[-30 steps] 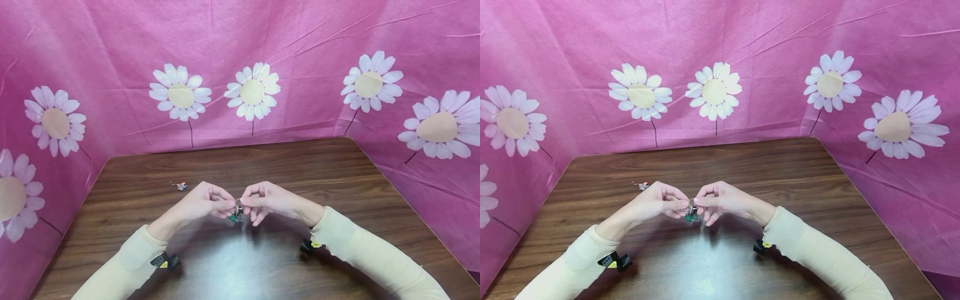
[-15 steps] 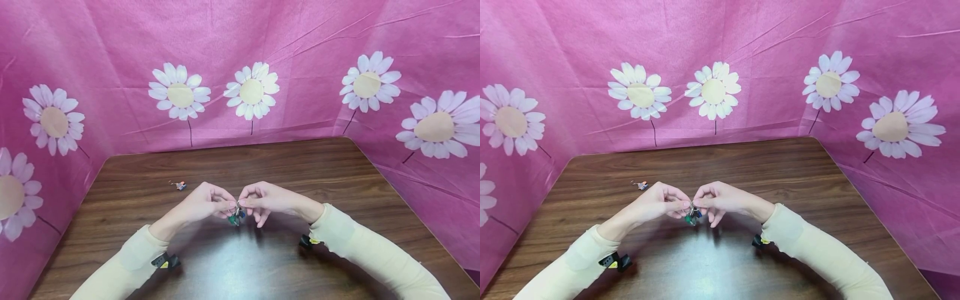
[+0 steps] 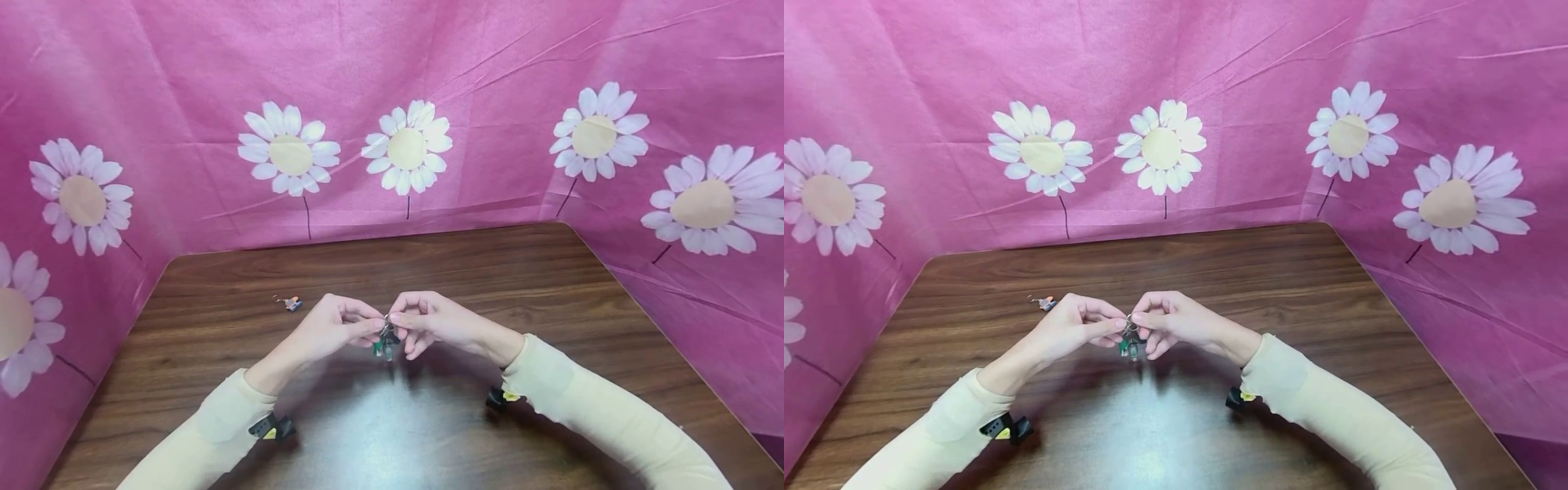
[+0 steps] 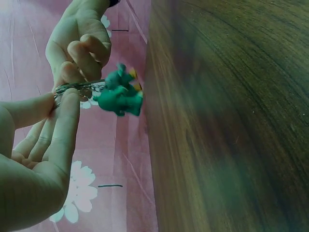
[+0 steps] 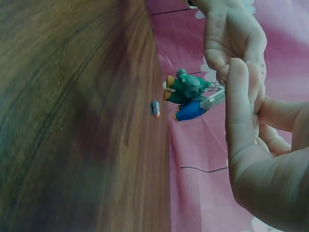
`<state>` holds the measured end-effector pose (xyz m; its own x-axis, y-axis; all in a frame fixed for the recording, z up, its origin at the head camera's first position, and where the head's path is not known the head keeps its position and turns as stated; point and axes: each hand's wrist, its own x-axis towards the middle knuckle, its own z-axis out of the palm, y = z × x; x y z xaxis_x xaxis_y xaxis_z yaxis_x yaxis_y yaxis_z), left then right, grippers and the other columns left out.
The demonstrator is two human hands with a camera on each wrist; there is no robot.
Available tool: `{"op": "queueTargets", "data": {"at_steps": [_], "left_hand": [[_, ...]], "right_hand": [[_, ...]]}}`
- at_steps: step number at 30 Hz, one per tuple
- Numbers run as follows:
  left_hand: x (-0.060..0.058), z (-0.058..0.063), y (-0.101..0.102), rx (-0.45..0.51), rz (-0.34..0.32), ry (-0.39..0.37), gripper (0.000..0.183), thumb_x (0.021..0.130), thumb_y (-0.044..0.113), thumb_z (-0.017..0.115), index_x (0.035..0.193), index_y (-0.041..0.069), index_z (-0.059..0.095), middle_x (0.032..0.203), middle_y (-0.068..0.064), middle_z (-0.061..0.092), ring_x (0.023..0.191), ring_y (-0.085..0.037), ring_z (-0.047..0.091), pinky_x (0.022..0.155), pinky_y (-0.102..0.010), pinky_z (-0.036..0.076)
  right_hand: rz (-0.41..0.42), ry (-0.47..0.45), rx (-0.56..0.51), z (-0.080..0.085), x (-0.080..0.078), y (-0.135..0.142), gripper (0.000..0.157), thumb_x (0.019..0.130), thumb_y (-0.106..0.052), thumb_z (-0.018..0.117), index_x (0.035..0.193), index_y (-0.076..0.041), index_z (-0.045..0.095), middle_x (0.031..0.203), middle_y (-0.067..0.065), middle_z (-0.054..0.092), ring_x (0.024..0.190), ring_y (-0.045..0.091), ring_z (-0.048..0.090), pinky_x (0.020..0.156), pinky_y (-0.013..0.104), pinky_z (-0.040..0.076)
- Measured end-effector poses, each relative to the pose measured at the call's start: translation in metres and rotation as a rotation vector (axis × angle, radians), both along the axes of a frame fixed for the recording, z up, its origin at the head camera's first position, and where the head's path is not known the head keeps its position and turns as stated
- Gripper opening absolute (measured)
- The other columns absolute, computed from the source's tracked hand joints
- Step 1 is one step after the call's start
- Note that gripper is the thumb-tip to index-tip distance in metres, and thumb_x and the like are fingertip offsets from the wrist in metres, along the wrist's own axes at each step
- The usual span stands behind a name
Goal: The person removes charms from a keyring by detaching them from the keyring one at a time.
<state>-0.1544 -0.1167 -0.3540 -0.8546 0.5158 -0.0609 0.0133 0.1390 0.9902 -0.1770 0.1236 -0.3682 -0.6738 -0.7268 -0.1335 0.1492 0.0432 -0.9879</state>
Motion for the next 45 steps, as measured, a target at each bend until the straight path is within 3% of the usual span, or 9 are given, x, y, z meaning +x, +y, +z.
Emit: {"op": "queueTargets", "data": {"at_steps": [6,16,20,24,29,33,39,45], "left_hand": [[-0.001,0.0,-0.001,0.021,0.026,0.024,0.021,0.095,0.007,0.071,0.109,-0.009,0.073,0.098,-0.018,0.075,0.086,-0.029,0.074,0.081,-0.049,0.06],[-0.003,0.0,-0.004,0.034,0.04,0.054,0.021,0.095,0.007,0.071,0.109,-0.009,0.073,0.098,-0.02,0.075,0.086,-0.031,0.074,0.082,-0.049,0.06],[0.0,-0.001,-0.008,0.038,0.035,0.086,0.02,0.096,0.007,0.07,0.108,-0.009,0.072,0.096,-0.022,0.074,0.086,-0.03,0.074,0.081,-0.049,0.06],[0.0,0.006,-0.013,0.052,0.071,0.119,0.019,0.096,0.008,0.07,0.107,-0.006,0.073,0.097,-0.023,0.074,0.085,-0.032,0.074,0.079,-0.045,0.062],[-0.002,0.011,-0.016,0.042,0.085,0.099,0.019,0.096,0.009,0.071,0.107,-0.005,0.073,0.099,-0.021,0.074,0.087,-0.035,0.074,0.08,-0.046,0.061],[-0.001,0.01,-0.018,0.027,0.089,0.088,0.02,0.096,0.009,0.071,0.108,-0.006,0.072,0.099,-0.021,0.074,0.087,-0.034,0.074,0.081,-0.048,0.061],[-0.002,0.009,-0.022,0.009,0.088,0.085,0.021,0.096,0.01,0.071,0.109,-0.007,0.072,0.099,-0.021,0.074,0.088,-0.035,0.074,0.079,-0.042,0.062],[-0.003,0.007,-0.032,-0.018,0.077,0.07,0.023,0.097,0.011,0.07,0.11,-0.008,0.071,0.102,-0.025,0.073,0.092,-0.04,0.072,0.08,-0.043,0.062]], "right_hand": [[-0.059,-0.059,-0.043,0.0,0.003,-0.003,0.009,0.104,-0.014,0.059,0.106,-0.006,0.06,0.085,0.007,0.061,0.066,0.015,0.065,0.068,0.036,0.063],[-0.141,-0.112,-0.141,0.003,0.003,-0.008,0.007,0.106,-0.014,0.056,0.107,-0.008,0.06,0.087,0.006,0.061,0.064,0.012,0.063,0.066,0.034,0.062],[-0.179,-0.108,-0.172,0.006,-0.001,-0.005,0.008,0.105,-0.015,0.057,0.108,-0.009,0.062,0.086,0.005,0.062,0.062,0.011,0.061,0.062,0.03,0.06],[-0.175,-0.083,-0.139,0.007,-0.002,-0.002,0.011,0.104,-0.014,0.058,0.111,-0.007,0.064,0.086,0.005,0.061,0.063,0.011,0.059,0.062,0.03,0.059],[-0.194,-0.056,-0.13,0.004,-0.002,-0.003,0.009,0.103,-0.01,0.059,0.107,-0.007,0.067,0.101,0.009,0.066,0.085,0.016,0.065,0.081,0.037,0.061],[-0.194,-0.044,-0.171,0.002,-0.004,-0.003,0.01,0.103,-0.008,0.059,0.104,-0.007,0.068,0.113,0.014,0.066,0.101,0.023,0.067,0.098,0.048,0.054],[-0.19,-0.078,-0.208,0.003,-0.004,-0.002,0.009,0.103,-0.009,0.059,0.104,-0.008,0.068,0.109,0.012,0.068,0.097,0.023,0.068,0.098,0.047,0.055],[-0.195,-0.125,-0.208,0.004,-0.005,-0.003,0.009,0.103,-0.009,0.06,0.104,-0.007,0.069,0.106,0.011,0.07,0.094,0.021,0.071,0.096,0.048,0.055]]}}
